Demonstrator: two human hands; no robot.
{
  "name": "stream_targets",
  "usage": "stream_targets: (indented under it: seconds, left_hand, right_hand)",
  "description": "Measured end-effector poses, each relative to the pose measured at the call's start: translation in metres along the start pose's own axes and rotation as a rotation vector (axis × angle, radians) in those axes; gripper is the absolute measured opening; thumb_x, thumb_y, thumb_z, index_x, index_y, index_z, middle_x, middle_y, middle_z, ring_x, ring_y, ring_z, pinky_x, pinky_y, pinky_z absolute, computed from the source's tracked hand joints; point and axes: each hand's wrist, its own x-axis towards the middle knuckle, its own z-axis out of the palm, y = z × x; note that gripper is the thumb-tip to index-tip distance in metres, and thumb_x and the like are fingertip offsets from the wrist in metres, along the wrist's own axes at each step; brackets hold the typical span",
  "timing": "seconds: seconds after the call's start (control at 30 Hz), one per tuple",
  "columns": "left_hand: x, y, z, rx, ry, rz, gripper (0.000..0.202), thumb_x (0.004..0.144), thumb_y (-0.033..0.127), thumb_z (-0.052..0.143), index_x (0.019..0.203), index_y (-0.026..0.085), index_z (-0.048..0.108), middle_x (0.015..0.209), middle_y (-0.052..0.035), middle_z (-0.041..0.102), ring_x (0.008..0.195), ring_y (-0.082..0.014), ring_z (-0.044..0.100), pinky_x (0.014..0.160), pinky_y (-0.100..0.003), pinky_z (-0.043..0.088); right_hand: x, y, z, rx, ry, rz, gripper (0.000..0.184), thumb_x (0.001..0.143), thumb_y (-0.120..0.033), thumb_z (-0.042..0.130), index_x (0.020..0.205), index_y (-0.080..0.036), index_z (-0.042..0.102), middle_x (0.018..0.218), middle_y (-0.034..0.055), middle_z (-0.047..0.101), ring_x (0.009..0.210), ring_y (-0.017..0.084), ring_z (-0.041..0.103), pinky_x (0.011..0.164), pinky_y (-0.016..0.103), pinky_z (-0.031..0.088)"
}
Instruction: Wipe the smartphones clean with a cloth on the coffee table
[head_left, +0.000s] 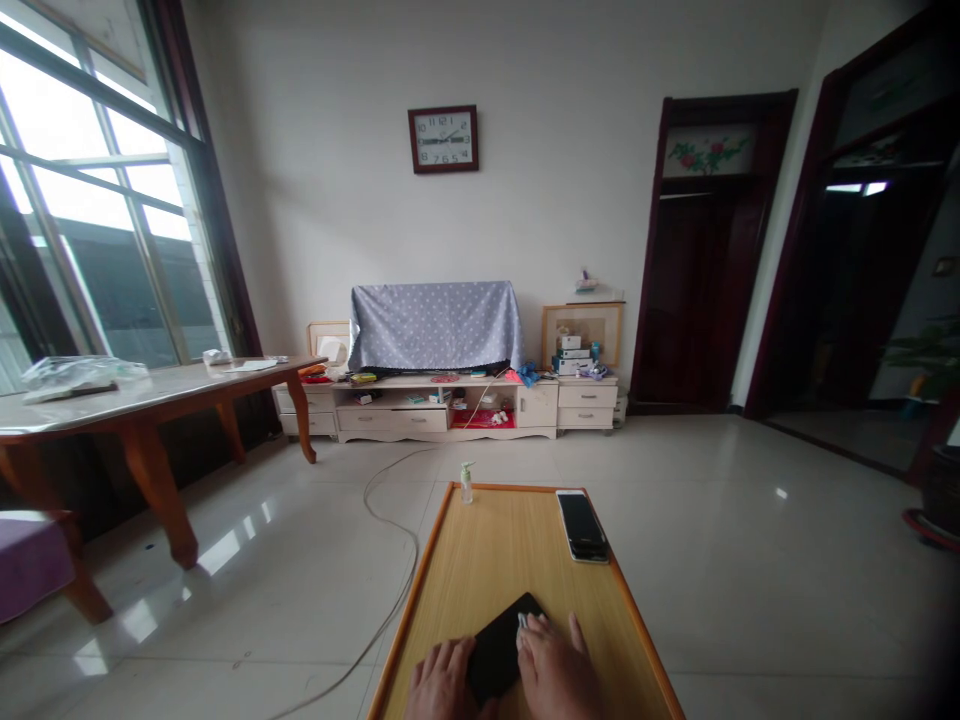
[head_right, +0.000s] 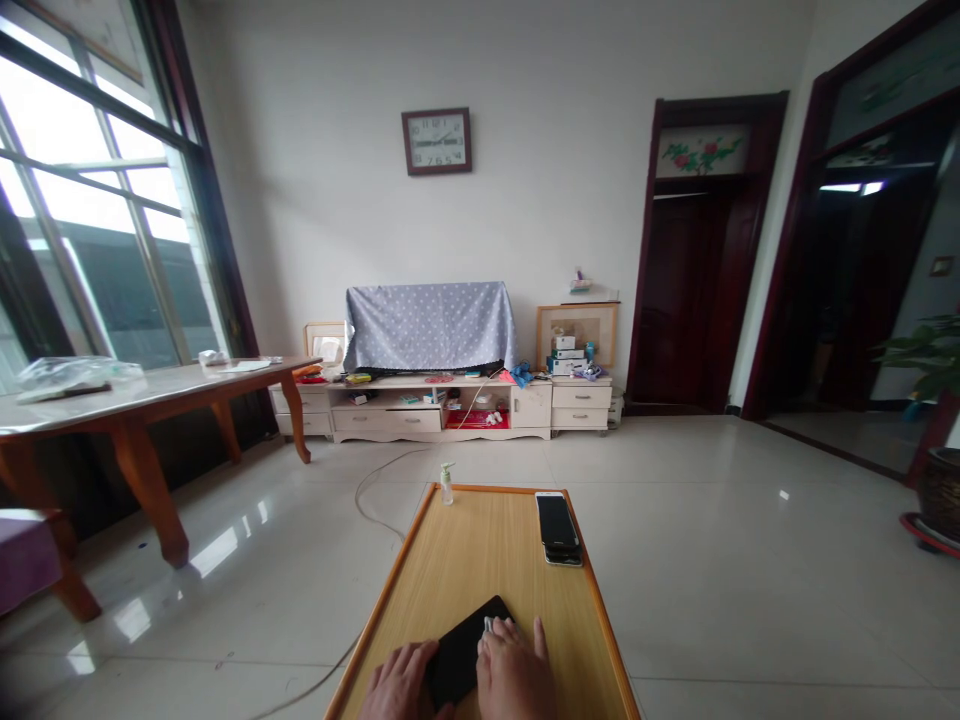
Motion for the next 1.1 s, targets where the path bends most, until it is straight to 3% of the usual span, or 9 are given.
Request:
stream_targets:
  seconds: [0.13, 0.3, 0.43, 0.53, 0.6, 0.8, 0.87, 1.0, 1.1]
  left_hand:
    - [0.000, -0.001, -0.002, -0.017, 0.008, 0.010, 0.072, 0.068, 0.040, 0.056, 0.137, 0.022, 0.052, 0.142, -0.0070, 0.055, 0.131, -0.0265, 0.046, 0.108, -0.036, 0.033]
    - [0.001, -0.004, -0.001, -0.044, 0.017, 0.038, 0.063, 0.075, 0.042, 0.051, 0.135, 0.024, 0.054, 0.141, -0.0054, 0.056, 0.129, -0.0249, 0.048, 0.106, -0.035, 0.035]
    - [0.000, -0.003, -0.001, -0.026, 0.013, 0.031, 0.067, 0.072, 0.041, 0.054, 0.137, 0.023, 0.053, 0.144, -0.0047, 0.054, 0.131, -0.0254, 0.047, 0.108, -0.036, 0.035]
    - [-0.001, -0.001, -0.003, -0.022, 0.009, 0.032, 0.071, 0.069, 0.038, 0.056, 0.138, 0.022, 0.052, 0.146, -0.0043, 0.052, 0.134, -0.0251, 0.044, 0.109, -0.036, 0.033]
    - [-0.001, 0.000, -0.004, -0.026, 0.004, 0.028, 0.073, 0.068, 0.037, 0.055, 0.139, 0.022, 0.051, 0.147, -0.0040, 0.051, 0.135, -0.0250, 0.044, 0.110, -0.035, 0.032]
    - [0.000, -0.001, -0.007, -0.060, -0.014, 0.021, 0.068, 0.073, 0.042, 0.052, 0.138, 0.024, 0.052, 0.145, -0.0042, 0.053, 0.133, -0.0254, 0.045, 0.108, -0.036, 0.034]
    - [0.001, -0.002, -0.006, -0.065, -0.007, 0.028, 0.066, 0.075, 0.042, 0.050, 0.138, 0.024, 0.052, 0.145, -0.0044, 0.053, 0.132, -0.0251, 0.046, 0.107, -0.037, 0.035]
    - [0.002, -0.002, -0.002, -0.035, -0.002, 0.023, 0.071, 0.071, 0.042, 0.055, 0.139, 0.022, 0.050, 0.145, -0.0053, 0.053, 0.132, -0.0257, 0.046, 0.108, -0.037, 0.034]
    - [0.002, -0.002, -0.001, -0.022, -0.010, 0.007, 0.075, 0.067, 0.040, 0.057, 0.140, 0.022, 0.049, 0.145, -0.0051, 0.052, 0.133, -0.0256, 0.045, 0.109, -0.035, 0.032]
  right_hand:
    - [0.002, -0.005, 0.012, -0.018, -0.017, -0.009, 0.044, 0.099, -0.030, 0.029, 0.116, -0.026, 0.070, 0.132, 0.0088, 0.063, 0.127, 0.027, 0.054, 0.118, 0.057, 0.014]
    - [-0.006, -0.019, 0.048, 0.020, -0.205, -0.097, 0.038, 0.091, -0.026, 0.045, 0.121, -0.027, 0.068, 0.138, 0.0061, 0.058, 0.132, 0.028, 0.049, 0.118, 0.056, 0.017]
    - [-0.005, -0.013, 0.024, 0.063, -0.144, -0.095, 0.043, 0.098, -0.027, 0.033, 0.127, -0.031, 0.064, 0.139, 0.0023, 0.057, 0.133, 0.025, 0.048, 0.118, 0.058, 0.013]
    - [0.001, -0.005, -0.002, 0.004, -0.070, -0.024, 0.046, 0.100, -0.030, 0.028, 0.126, -0.029, 0.065, 0.138, 0.0056, 0.058, 0.132, 0.026, 0.049, 0.118, 0.058, 0.013]
    - [0.004, -0.003, -0.004, -0.034, -0.051, 0.010, 0.045, 0.100, -0.032, 0.028, 0.123, -0.026, 0.067, 0.136, 0.0086, 0.059, 0.131, 0.027, 0.050, 0.117, 0.058, 0.015]
    - [0.001, -0.016, 0.048, 0.016, -0.212, -0.111, 0.038, 0.092, -0.030, 0.046, 0.123, -0.029, 0.067, 0.137, 0.0050, 0.058, 0.131, 0.029, 0.050, 0.117, 0.054, 0.025]
    - [-0.001, -0.019, 0.053, 0.033, -0.246, -0.139, 0.036, 0.090, -0.029, 0.049, 0.120, -0.031, 0.069, 0.136, 0.0034, 0.058, 0.130, 0.029, 0.051, 0.116, 0.054, 0.026]
    - [0.001, -0.013, 0.022, 0.066, -0.098, -0.107, 0.042, 0.099, -0.029, 0.032, 0.126, -0.032, 0.064, 0.137, 0.0022, 0.059, 0.131, 0.024, 0.050, 0.118, 0.054, 0.017]
    - [0.007, -0.007, -0.002, -0.008, -0.043, -0.001, 0.045, 0.100, -0.032, 0.028, 0.122, -0.028, 0.067, 0.136, 0.0067, 0.060, 0.131, 0.026, 0.050, 0.117, 0.058, 0.016]
